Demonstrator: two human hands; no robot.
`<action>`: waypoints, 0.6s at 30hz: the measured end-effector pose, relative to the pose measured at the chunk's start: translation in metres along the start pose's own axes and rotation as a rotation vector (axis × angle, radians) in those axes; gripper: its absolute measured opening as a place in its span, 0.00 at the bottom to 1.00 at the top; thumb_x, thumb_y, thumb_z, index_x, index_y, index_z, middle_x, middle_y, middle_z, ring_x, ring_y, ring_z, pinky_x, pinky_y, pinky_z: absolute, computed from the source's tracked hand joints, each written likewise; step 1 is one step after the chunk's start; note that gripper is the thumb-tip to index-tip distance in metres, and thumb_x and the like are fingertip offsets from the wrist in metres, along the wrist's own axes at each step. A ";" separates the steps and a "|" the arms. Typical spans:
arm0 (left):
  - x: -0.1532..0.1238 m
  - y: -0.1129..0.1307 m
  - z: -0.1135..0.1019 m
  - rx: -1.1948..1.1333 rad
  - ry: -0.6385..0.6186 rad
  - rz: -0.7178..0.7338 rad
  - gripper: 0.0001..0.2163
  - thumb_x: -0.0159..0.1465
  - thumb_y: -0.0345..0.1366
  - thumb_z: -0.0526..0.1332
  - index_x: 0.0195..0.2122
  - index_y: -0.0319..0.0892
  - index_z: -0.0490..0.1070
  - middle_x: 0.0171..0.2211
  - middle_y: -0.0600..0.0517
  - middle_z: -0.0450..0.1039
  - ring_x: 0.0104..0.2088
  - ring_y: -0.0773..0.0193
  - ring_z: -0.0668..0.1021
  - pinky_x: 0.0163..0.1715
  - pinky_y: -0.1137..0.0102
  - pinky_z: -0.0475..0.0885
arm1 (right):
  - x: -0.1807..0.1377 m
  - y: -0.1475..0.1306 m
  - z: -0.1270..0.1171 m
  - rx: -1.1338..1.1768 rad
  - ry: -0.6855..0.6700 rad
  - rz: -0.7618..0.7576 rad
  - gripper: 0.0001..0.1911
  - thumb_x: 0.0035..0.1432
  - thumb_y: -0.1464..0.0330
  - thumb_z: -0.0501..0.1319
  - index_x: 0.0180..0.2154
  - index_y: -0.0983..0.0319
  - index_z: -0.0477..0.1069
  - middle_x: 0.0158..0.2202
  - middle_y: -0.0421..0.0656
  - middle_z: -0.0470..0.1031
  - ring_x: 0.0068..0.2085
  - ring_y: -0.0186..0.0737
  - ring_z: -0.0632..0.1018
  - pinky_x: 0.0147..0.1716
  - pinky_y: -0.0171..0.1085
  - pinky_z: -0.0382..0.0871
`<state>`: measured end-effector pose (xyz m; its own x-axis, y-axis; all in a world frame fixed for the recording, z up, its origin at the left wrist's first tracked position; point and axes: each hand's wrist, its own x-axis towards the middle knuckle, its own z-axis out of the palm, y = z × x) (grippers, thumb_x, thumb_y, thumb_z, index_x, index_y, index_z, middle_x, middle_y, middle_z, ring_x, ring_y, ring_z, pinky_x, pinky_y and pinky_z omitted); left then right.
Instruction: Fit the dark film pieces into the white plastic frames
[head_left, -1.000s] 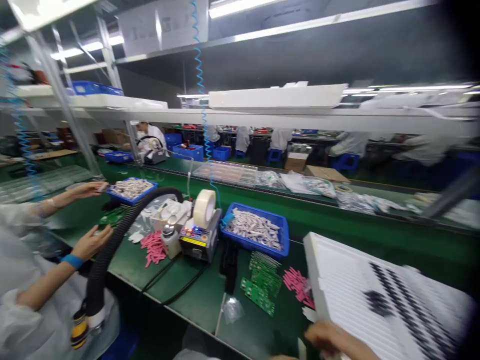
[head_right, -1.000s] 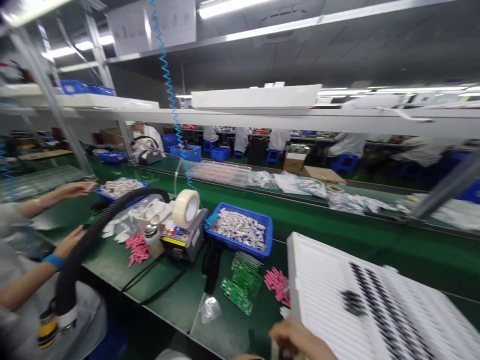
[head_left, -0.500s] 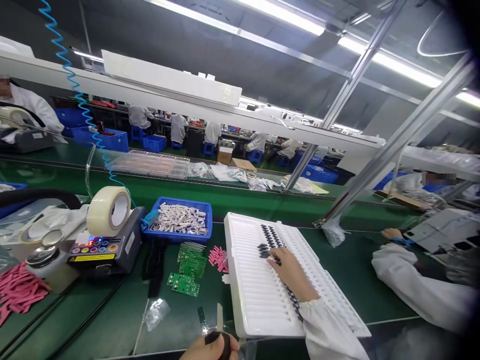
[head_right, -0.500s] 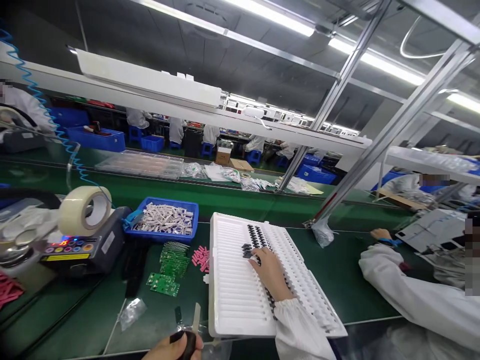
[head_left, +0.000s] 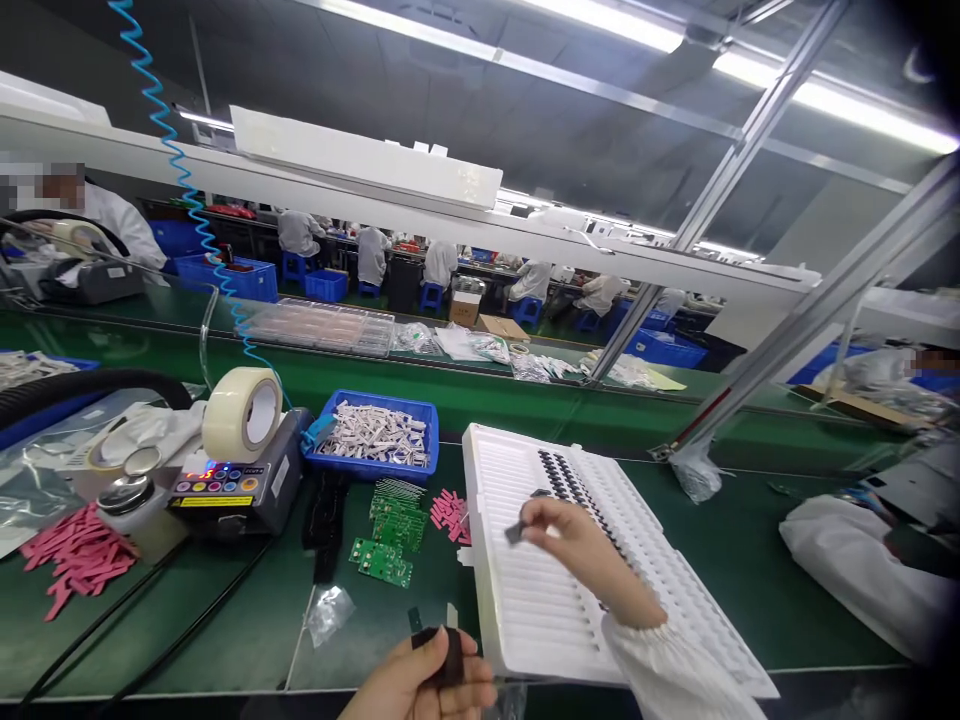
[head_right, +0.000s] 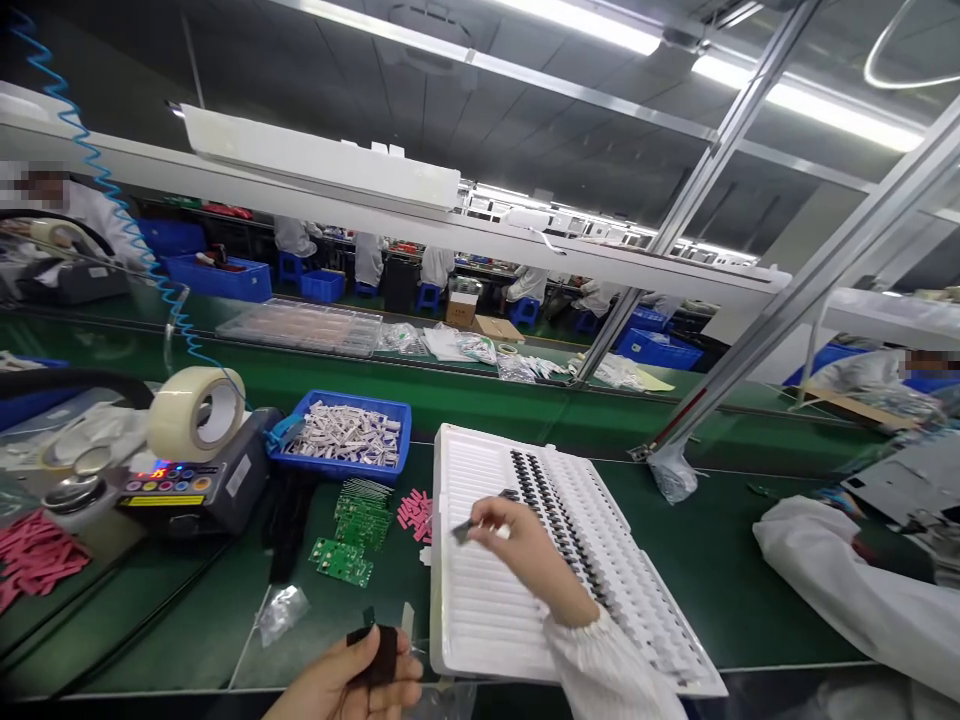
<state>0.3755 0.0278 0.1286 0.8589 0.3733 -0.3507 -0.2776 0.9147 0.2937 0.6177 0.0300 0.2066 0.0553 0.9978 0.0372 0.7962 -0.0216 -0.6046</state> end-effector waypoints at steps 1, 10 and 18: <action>0.001 0.000 0.001 0.013 -0.016 0.002 0.13 0.53 0.40 0.65 0.33 0.33 0.74 0.33 0.40 0.80 0.34 0.57 0.81 0.35 0.69 0.69 | -0.007 -0.016 0.007 0.083 -0.102 -0.025 0.05 0.53 0.67 0.59 0.31 0.61 0.70 0.29 0.40 0.73 0.32 0.36 0.73 0.33 0.34 0.67; 0.002 -0.004 -0.003 0.107 -0.099 0.038 0.14 0.50 0.42 0.67 0.31 0.35 0.75 0.27 0.48 0.78 0.27 0.66 0.80 0.28 0.76 0.68 | -0.034 -0.077 0.051 0.305 -0.337 -0.051 0.09 0.44 0.78 0.65 0.29 0.61 0.72 0.34 0.39 0.68 0.35 0.34 0.70 0.34 0.31 0.64; -0.005 0.002 0.001 0.066 -0.073 0.003 0.14 0.47 0.37 0.70 0.33 0.35 0.76 0.26 0.49 0.77 0.29 0.63 0.80 0.32 0.73 0.68 | -0.005 0.007 0.018 -0.087 0.163 0.025 0.06 0.56 0.65 0.57 0.34 0.61 0.69 0.34 0.43 0.72 0.33 0.39 0.72 0.34 0.37 0.67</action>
<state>0.3714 0.0281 0.1317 0.8878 0.3617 -0.2846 -0.2536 0.9004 0.3534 0.6123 0.0264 0.1881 0.1670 0.9735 0.1563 0.8419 -0.0583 -0.5364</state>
